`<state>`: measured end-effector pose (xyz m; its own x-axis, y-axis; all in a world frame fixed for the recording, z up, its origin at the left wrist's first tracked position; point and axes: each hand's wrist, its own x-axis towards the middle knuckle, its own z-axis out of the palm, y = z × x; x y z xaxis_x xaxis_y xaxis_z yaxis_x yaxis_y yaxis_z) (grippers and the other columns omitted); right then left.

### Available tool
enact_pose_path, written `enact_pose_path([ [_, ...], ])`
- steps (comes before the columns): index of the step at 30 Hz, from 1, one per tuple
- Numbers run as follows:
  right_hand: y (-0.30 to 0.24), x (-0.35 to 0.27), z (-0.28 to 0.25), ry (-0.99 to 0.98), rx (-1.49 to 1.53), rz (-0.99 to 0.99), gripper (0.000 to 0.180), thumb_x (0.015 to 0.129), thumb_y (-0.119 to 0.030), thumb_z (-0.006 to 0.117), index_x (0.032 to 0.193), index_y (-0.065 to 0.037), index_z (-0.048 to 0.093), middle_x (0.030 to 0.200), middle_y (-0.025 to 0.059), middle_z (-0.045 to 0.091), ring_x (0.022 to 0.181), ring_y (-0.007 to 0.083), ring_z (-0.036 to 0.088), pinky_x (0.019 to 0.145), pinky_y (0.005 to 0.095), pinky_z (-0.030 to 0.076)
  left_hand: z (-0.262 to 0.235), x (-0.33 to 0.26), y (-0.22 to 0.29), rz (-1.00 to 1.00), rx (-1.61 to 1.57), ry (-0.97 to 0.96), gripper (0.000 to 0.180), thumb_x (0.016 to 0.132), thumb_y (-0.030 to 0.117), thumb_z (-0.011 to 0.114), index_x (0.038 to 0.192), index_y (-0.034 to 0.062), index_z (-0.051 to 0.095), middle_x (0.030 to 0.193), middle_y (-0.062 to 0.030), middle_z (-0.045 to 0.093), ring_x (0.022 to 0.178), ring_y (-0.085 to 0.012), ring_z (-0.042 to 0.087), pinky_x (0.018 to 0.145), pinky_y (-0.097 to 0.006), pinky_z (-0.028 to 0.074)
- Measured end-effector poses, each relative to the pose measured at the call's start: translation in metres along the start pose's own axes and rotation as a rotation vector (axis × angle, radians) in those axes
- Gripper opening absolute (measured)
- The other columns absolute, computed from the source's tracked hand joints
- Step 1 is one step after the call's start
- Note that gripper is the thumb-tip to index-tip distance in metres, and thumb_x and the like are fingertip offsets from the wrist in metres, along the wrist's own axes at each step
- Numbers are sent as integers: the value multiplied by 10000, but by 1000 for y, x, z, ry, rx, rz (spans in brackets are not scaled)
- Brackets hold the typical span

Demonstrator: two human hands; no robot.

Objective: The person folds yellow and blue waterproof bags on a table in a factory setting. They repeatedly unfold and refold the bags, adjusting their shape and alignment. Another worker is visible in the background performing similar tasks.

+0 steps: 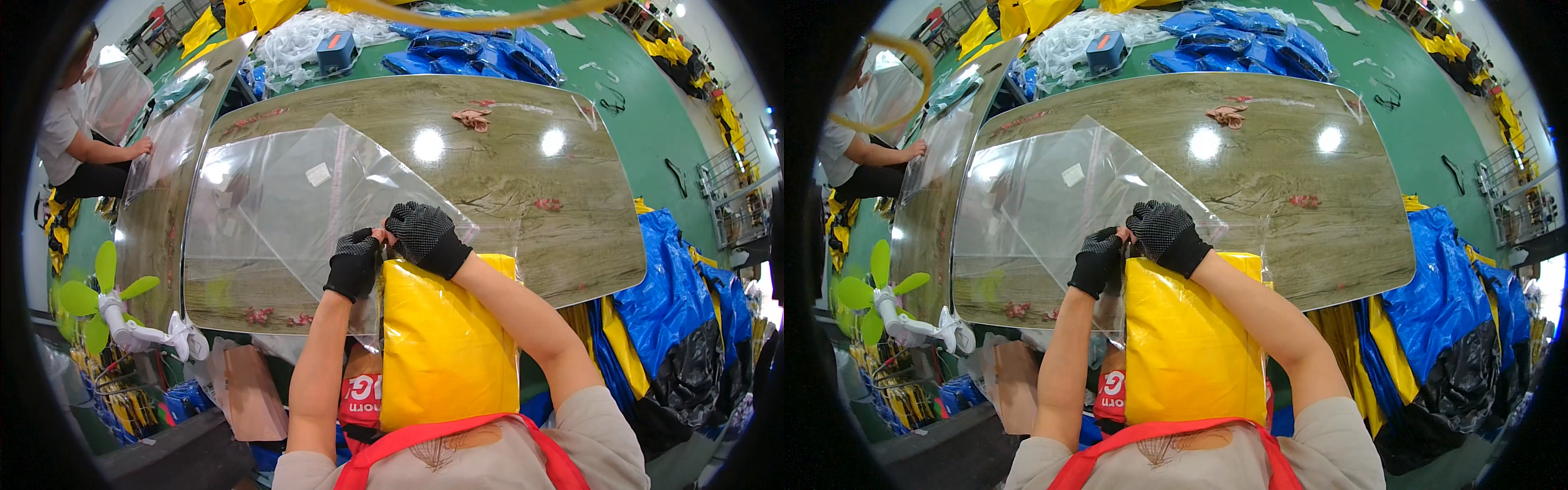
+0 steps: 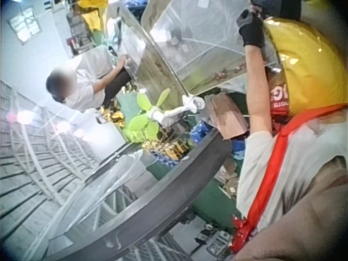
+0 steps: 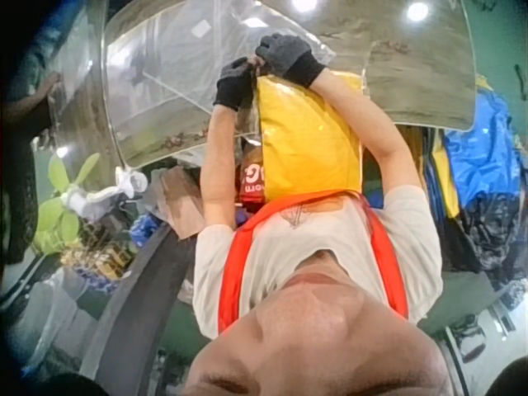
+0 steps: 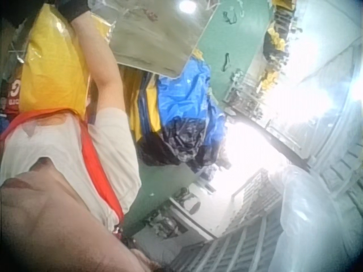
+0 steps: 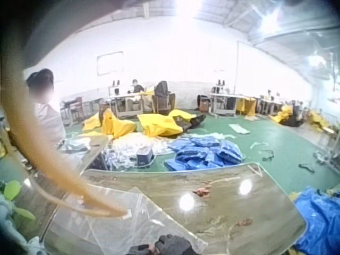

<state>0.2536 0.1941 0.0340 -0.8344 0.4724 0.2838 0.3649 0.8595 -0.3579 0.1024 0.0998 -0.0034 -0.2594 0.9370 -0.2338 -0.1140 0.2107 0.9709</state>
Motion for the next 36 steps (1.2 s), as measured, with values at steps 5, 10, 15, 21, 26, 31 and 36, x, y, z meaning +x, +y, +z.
enact_pose_path([
  [5,3,1,6,13,45,42,161,759,-269,627,793,-114,646,837,88,597,818,284,607,668,403,509,1,3,-15,47,-64,65,181,899,133,591,961,-15,673,858,-27,673,772,-95,573,722,-238,451],
  [10,4,6,14,5,-39,33,156,773,-255,606,786,-104,641,787,109,611,747,300,621,668,419,514,12,-5,-10,84,-101,95,152,908,98,571,973,-5,663,876,-33,664,784,-105,582,729,-232,460],
  [15,65,19,-23,402,-43,413,106,831,-182,551,840,-88,600,759,149,621,711,335,616,670,421,500,25,-19,11,226,30,264,142,925,101,536,970,-1,624,833,-52,652,756,-119,583,716,-248,463],
  [21,196,-112,-255,1861,324,251,163,905,-153,533,770,-84,473,768,77,552,688,145,541,645,273,456,23,-21,13,331,-76,456,147,955,120,480,983,16,580,849,-59,615,761,-127,578,719,-256,474],
  [26,122,-133,-117,-34,716,1031,160,891,-165,578,993,-42,574,777,68,563,671,164,540,558,305,436,29,-23,33,350,-111,409,159,960,140,491,1012,18,579,868,-62,616,785,-134,587,731,-259,483],
  [31,82,-120,-132,212,1213,792,342,897,-326,608,1093,-53,668,933,31,682,445,69,401,446,221,348,33,-38,80,56,-254,224,199,944,139,532,1076,2,590,891,-61,635,798,-147,608,760,-272,494],
  [36,58,-129,-154,188,1279,764,365,906,-347,595,1108,-51,661,990,30,677,453,46,373,441,204,334,-10,-19,70,272,232,149,410,920,222,594,1256,7,498,1055,-84,652,760,-95,581,607,-220,462],
])
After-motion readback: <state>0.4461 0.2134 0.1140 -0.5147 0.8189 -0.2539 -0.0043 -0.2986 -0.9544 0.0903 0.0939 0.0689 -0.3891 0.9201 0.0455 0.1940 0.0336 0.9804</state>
